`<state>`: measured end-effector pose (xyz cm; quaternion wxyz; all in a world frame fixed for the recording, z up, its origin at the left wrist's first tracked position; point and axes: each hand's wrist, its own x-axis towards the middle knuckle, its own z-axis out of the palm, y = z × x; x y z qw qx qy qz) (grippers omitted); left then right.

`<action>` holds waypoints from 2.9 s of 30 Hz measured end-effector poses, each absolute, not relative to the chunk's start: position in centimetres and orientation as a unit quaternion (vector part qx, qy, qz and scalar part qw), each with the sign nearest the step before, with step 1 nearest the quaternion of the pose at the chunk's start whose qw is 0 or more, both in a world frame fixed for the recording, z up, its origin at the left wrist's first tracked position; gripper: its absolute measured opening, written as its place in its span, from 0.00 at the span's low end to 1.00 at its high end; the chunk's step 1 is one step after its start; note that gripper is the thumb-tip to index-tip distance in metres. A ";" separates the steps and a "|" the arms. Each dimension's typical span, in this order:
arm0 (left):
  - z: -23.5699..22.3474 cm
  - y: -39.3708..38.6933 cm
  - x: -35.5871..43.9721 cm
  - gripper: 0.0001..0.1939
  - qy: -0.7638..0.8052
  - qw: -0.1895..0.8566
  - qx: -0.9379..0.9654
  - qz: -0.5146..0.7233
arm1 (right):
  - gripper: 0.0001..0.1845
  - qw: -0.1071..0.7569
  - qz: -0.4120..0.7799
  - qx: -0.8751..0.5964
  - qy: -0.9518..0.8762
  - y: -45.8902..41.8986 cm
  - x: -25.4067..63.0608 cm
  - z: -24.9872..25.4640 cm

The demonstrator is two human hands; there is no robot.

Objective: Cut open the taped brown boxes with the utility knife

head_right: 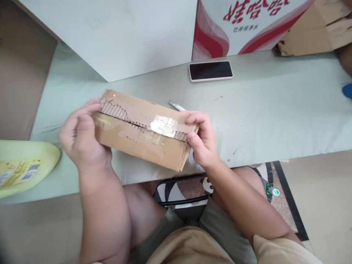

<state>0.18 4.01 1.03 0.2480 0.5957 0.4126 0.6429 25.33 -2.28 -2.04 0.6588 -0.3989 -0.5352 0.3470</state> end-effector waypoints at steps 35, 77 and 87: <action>1.5 3.9 0.5 0.13 0.435 0.248 0.588 0.636 | 0.24 0.660 0.402 -0.414 -0.480 -2.2 25.2 -2.5; 1.3 3.9 0.4 0.14 0.446 0.262 0.571 0.637 | 0.28 0.641 0.446 -0.418 -0.465 -2.1 25.8 -2.3; 1.9 4.8 -0.4 0.11 0.474 0.301 0.360 0.745 | 0.25 0.620 0.413 -0.519 -0.420 -1.9 26.1 -3.0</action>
